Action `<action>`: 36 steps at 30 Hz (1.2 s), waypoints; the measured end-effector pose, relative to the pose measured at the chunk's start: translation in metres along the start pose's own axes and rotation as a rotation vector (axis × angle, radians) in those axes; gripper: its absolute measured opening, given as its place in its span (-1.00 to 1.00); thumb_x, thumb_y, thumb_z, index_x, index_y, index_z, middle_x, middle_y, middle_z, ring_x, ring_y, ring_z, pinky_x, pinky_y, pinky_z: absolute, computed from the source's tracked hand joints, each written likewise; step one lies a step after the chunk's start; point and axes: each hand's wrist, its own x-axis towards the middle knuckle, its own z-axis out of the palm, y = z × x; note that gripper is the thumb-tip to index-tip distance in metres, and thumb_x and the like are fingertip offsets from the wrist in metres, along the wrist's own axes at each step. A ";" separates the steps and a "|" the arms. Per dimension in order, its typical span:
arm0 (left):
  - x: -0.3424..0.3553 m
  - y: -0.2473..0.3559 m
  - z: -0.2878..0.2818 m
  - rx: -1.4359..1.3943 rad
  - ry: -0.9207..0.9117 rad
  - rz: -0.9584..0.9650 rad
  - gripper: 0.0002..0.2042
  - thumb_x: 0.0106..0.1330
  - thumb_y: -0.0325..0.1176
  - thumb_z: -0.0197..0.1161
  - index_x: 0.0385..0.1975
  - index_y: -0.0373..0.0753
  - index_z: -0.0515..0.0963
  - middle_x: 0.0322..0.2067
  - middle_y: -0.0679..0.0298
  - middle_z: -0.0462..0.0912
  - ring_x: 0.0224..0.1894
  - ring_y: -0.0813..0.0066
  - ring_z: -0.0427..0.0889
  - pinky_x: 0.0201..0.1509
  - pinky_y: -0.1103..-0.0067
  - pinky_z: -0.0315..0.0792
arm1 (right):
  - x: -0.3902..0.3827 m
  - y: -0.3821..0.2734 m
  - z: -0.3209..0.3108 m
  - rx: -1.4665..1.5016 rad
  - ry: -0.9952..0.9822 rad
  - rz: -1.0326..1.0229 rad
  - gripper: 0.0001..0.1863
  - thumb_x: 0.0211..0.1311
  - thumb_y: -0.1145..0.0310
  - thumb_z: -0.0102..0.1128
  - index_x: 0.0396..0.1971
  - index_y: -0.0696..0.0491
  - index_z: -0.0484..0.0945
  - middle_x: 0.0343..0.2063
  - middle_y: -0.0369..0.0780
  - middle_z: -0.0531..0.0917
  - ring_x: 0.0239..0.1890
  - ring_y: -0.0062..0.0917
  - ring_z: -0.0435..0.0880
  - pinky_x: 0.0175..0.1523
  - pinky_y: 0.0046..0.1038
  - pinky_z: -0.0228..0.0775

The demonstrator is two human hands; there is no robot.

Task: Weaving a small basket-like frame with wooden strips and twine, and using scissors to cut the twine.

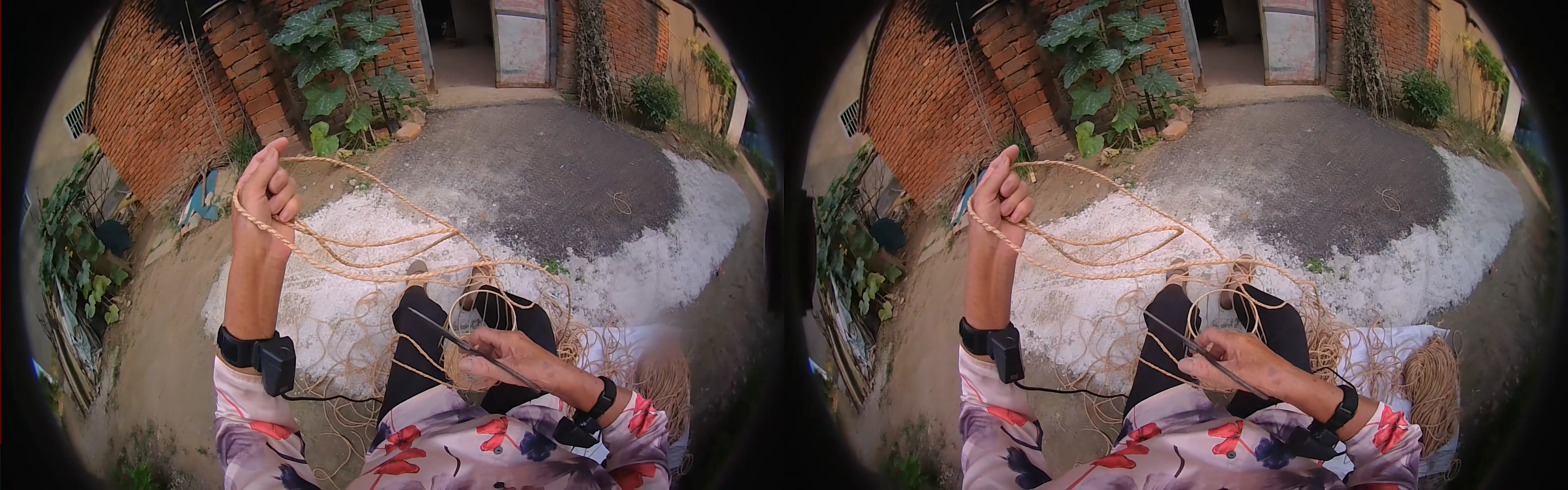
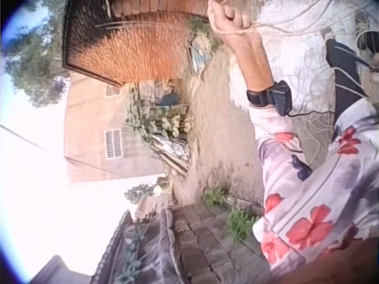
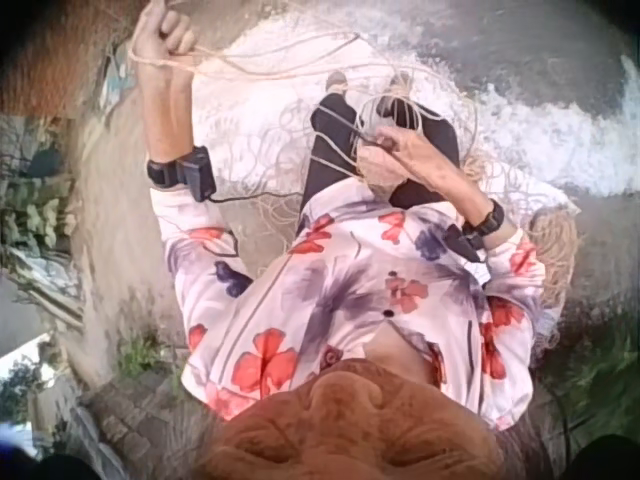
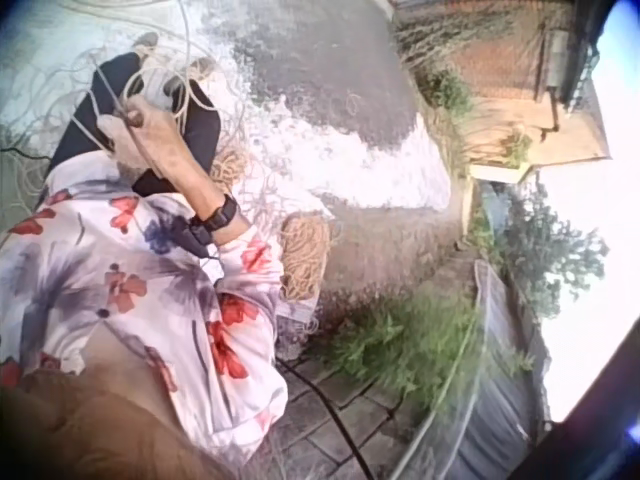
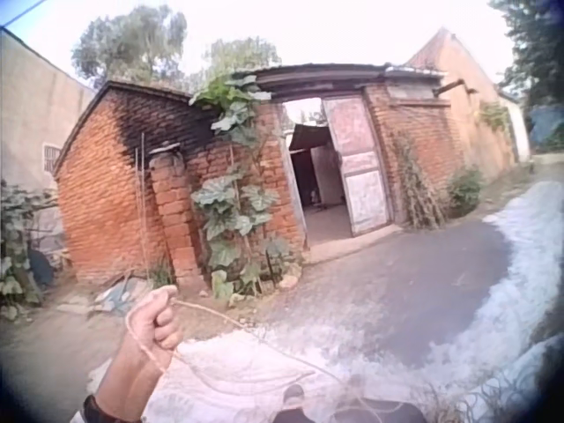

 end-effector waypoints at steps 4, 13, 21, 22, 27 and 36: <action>-0.028 0.008 0.027 0.026 -0.055 0.057 -0.74 0.36 -0.34 0.09 -0.06 -0.34 0.39 -0.66 0.52 0.09 -0.71 0.81 0.01 -0.72 0.78 -0.08 | 0.007 -0.003 -0.003 0.041 0.092 -0.057 -0.35 0.17 -0.21 0.11 -0.08 0.12 0.40 -0.49 -0.24 0.50 -0.45 -0.63 0.44 -0.34 -0.59 0.37; -0.065 -0.002 0.060 -0.062 -0.225 -0.090 -0.79 0.42 -0.39 -0.03 -0.04 -0.31 0.41 -0.66 0.49 0.15 -0.72 0.81 0.04 -0.74 0.79 -0.03 | 0.021 -0.008 -0.007 0.222 0.084 0.005 -0.44 0.20 -0.22 0.04 -0.25 0.04 0.39 -0.63 -0.38 0.36 -0.62 -0.76 0.32 -0.57 -0.70 0.15; 0.018 -0.059 0.076 -0.011 -0.212 -0.134 -0.77 0.38 -0.36 0.05 -0.05 -0.29 0.42 -0.65 0.50 0.20 -0.75 0.80 0.03 -0.75 0.77 -0.04 | -0.001 0.017 -0.017 0.145 0.029 0.052 -0.56 0.28 -0.13 0.02 -0.36 0.00 0.47 -0.69 -0.44 0.31 -0.75 -0.81 0.25 -0.70 -0.67 0.04; 0.028 -0.066 0.076 0.014 -0.170 -0.162 -0.76 0.34 -0.37 0.10 -0.05 -0.29 0.42 -0.65 0.50 0.21 -0.75 0.78 0.03 -0.75 0.76 -0.05 | -0.004 0.017 -0.019 0.152 0.030 0.051 -0.56 0.28 -0.13 0.02 -0.36 0.00 0.47 -0.69 -0.44 0.31 -0.75 -0.81 0.25 -0.70 -0.67 0.04; 0.088 -0.154 0.067 0.133 0.029 -0.492 -0.85 0.20 -0.44 0.21 -0.24 -0.22 0.48 -0.64 0.44 0.30 -0.77 0.75 0.07 -0.78 0.74 -0.06 | -0.035 0.038 -0.017 -0.025 -0.480 -0.026 -0.55 0.27 -0.10 0.06 -0.38 0.04 0.46 -0.68 -0.38 0.31 -0.60 -0.72 0.29 -0.52 -0.57 0.15; 0.047 -0.252 -0.143 0.193 0.228 -1.034 -0.88 0.09 -0.52 0.16 -0.35 -0.22 0.48 -0.72 0.40 0.36 -0.83 0.75 0.03 -0.82 0.76 -0.11 | -0.094 0.094 -0.047 0.096 -0.440 -0.024 -0.59 0.23 0.03 0.19 -0.21 0.10 0.50 -0.62 -0.39 0.45 -0.53 -0.68 0.38 -0.45 -0.47 0.22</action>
